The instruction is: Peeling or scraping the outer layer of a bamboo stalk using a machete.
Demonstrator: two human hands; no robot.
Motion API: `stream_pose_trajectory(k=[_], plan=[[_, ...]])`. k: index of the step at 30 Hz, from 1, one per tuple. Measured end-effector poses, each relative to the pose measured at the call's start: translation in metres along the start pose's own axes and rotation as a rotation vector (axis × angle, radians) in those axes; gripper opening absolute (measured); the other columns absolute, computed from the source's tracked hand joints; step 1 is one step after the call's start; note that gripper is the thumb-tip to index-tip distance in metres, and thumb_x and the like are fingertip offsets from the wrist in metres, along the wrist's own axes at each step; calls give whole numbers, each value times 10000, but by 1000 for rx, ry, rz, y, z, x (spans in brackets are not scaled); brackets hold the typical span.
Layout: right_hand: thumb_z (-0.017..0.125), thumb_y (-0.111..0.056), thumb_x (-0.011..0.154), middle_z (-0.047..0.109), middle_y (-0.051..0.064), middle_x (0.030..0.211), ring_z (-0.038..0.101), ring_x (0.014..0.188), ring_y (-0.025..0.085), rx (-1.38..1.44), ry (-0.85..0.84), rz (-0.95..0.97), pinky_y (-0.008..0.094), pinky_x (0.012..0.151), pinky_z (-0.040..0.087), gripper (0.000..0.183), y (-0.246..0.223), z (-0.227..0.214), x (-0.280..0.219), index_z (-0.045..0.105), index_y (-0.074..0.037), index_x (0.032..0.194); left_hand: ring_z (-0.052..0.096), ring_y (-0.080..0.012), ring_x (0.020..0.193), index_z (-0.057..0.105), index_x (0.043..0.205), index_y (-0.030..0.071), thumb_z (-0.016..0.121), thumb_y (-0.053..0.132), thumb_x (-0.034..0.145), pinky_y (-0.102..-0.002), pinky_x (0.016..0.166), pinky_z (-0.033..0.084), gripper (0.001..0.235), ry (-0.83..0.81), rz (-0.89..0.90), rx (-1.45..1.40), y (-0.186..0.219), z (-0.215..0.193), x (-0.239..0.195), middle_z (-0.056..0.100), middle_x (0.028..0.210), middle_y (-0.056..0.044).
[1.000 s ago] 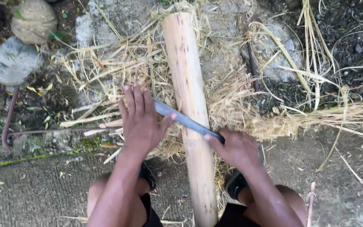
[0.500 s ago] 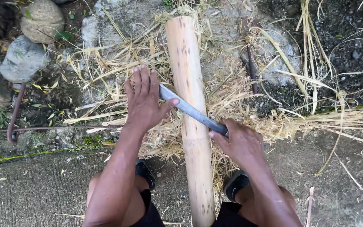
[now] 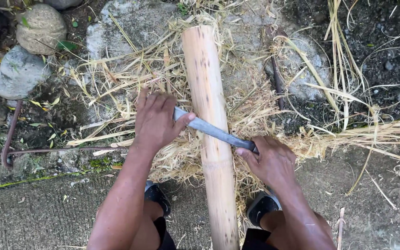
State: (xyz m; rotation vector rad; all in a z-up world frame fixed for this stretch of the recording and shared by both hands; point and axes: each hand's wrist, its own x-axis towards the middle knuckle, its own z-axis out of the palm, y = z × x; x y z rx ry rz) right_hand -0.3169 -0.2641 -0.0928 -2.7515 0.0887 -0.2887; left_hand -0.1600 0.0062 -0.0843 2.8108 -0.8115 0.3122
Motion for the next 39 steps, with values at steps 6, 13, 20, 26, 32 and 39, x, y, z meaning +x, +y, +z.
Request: stream_pose_trajectory(k=[6, 13, 20, 26, 32, 39], plan=[[445, -749, 895, 579, 32, 575, 593, 478, 222, -68, -239, 56, 452, 492, 492, 672, 13, 22, 32, 609, -121, 720, 474, -247, 744, 763, 810, 134, 489, 660, 987, -452, 793, 329, 619, 135, 84, -96, -14, -7, 13, 636, 691, -70], [476, -780, 870, 591, 61, 539, 624, 485, 255, -24, -313, 98, 460, 551, 493, 702, 10, 22, 55, 630, -117, 702, 415, -198, 640, 684, 682, 153, 500, 602, 1045, -419, 797, 305, 606, 227, 91, 43, -30, 4, 30, 587, 603, -28], [492, -762, 910, 590, 66, 545, 614, 501, 273, 5, -181, 4, 463, 526, 494, 703, 9, 26, 57, 624, -103, 706, 417, -196, 650, 646, 642, 148, 567, 506, 1007, -420, 824, 317, 517, 321, 133, 59, -35, 4, 33, 575, 595, -32], [437, -742, 959, 563, 17, 546, 553, 400, 201, -93, -186, 10, 438, 428, 465, 674, -1, 34, 84, 612, -139, 716, 497, -235, 794, 669, 686, 125, 566, 431, 990, -426, 905, 328, 443, 430, 203, 69, -59, 6, 51, 624, 729, -49], [445, -800, 938, 597, 102, 591, 639, 610, 325, -42, -112, -56, 528, 665, 517, 724, 8, 31, 152, 725, -137, 861, 533, -255, 758, 690, 713, 129, 591, 499, 1038, -453, 845, 322, 503, 309, 98, 154, -82, -7, 109, 661, 715, -73], [371, -855, 920, 622, 123, 620, 658, 731, 358, -68, -210, -7, 595, 741, 476, 819, 4, 23, 171, 699, -113, 814, 548, -266, 782, 709, 718, 142, 557, 490, 1028, -467, 863, 322, 490, 280, 73, 195, -89, -4, 118, 670, 718, -89]])
